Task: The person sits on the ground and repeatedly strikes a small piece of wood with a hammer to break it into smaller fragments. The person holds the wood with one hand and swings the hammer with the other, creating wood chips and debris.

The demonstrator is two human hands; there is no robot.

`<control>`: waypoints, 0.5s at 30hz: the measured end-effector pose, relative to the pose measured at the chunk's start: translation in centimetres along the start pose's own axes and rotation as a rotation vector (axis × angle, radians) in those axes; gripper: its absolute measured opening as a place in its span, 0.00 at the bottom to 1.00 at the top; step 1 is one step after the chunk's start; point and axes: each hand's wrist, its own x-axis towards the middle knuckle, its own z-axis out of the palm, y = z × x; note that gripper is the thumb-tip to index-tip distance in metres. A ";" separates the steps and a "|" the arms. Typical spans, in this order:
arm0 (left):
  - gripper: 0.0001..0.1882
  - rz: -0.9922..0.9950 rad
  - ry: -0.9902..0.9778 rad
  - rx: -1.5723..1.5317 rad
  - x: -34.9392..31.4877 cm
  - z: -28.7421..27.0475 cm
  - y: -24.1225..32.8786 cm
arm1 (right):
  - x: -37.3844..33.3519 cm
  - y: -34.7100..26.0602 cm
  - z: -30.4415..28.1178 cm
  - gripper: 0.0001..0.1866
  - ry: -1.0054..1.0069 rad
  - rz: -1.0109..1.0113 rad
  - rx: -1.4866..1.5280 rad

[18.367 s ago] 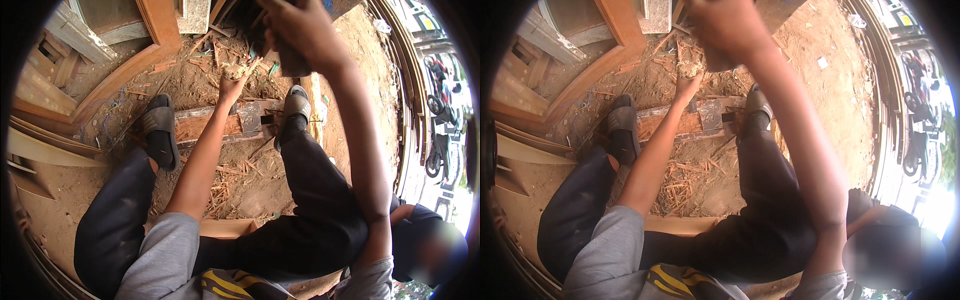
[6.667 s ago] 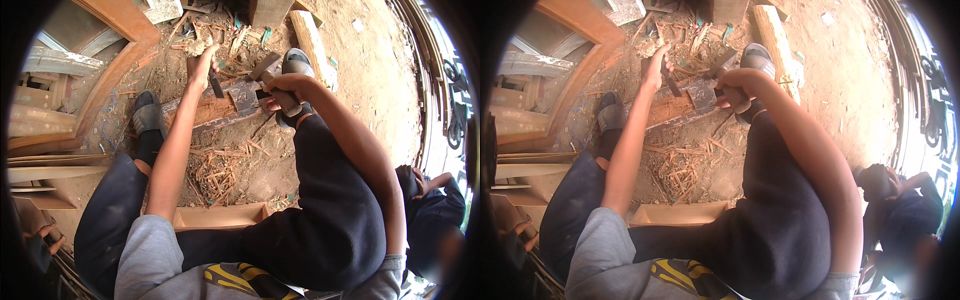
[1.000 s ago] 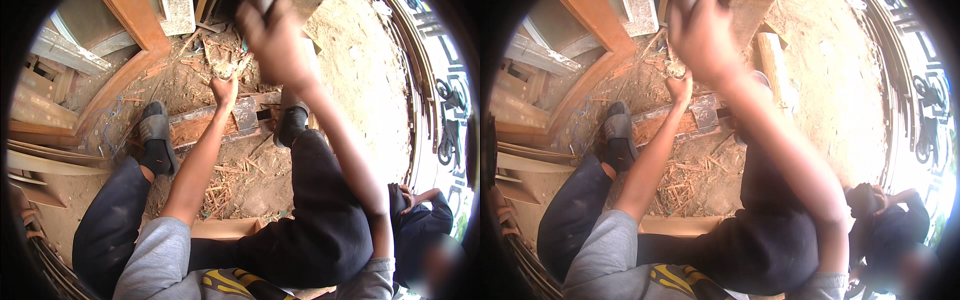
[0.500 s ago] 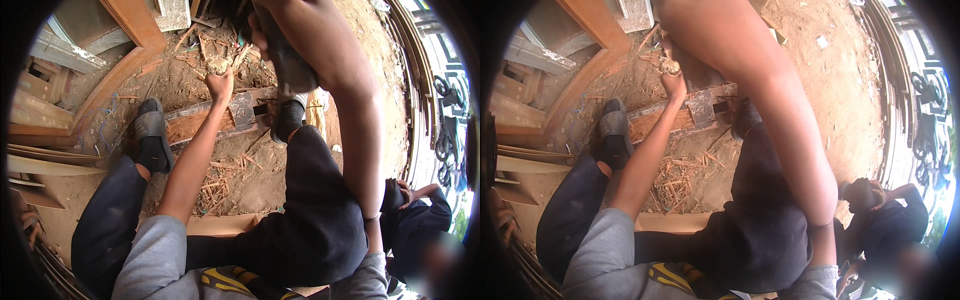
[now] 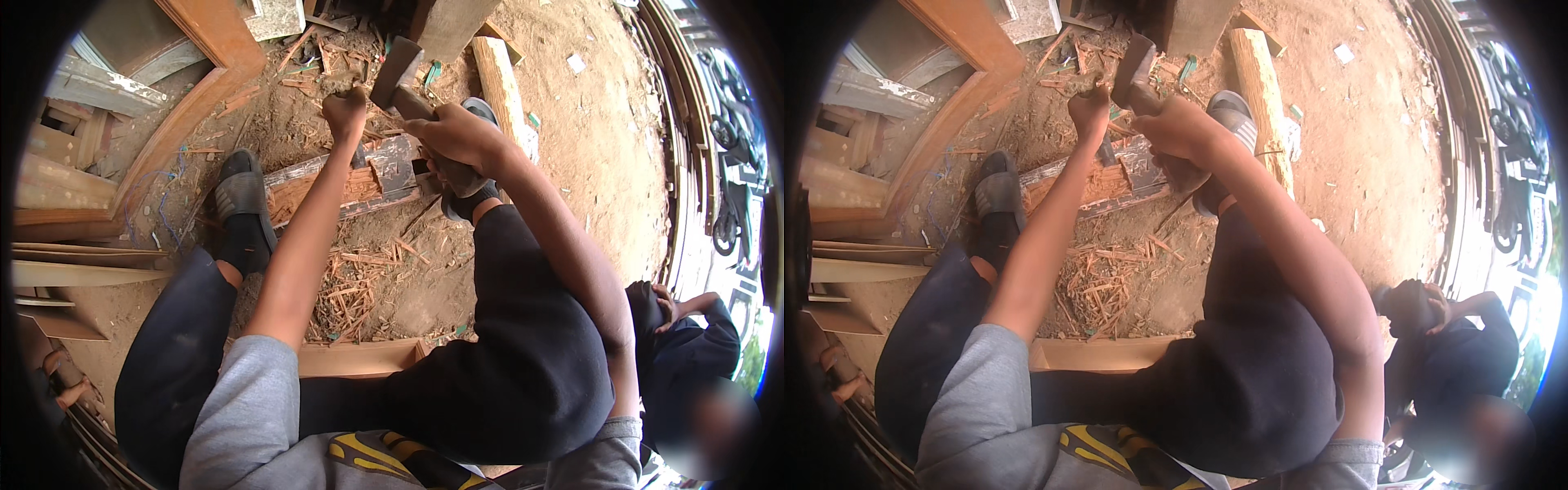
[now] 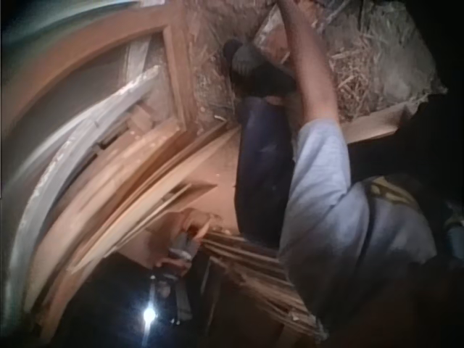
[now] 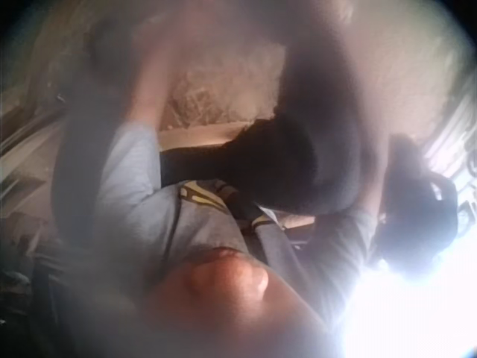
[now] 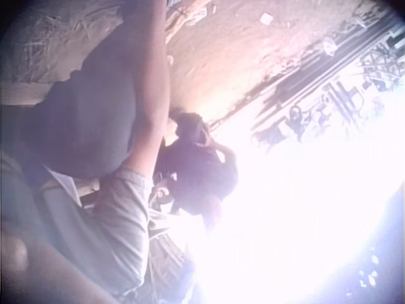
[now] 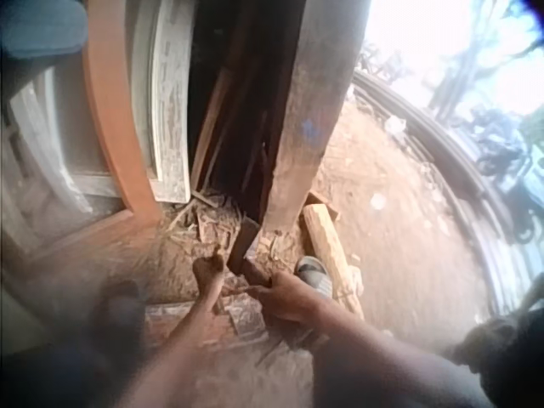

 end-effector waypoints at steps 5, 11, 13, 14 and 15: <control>0.14 -0.162 -0.120 0.200 2.6 1.4 -0.2 | 5.3 7.6 0.1 0.27 -0.071 0.111 -0.179; 0.03 -0.474 -0.373 0.258 0.5 1.4 -1.5 | 5.2 10.3 0.7 0.19 -0.197 0.183 -0.145; 0.04 -0.461 -0.370 0.178 0.2 0.2 -3.3 | 5.4 10.1 0.5 0.19 -0.247 0.134 -0.223; 0.05 -0.530 -0.402 0.112 -0.6 0.1 -1.3 | 4.5 9.5 -0.3 0.21 -0.279 0.129 -0.297; 0.07 -0.474 -0.403 0.032 -0.2 -0.8 -0.5 | 4.7 9.6 0.0 0.22 -0.301 0.217 -0.219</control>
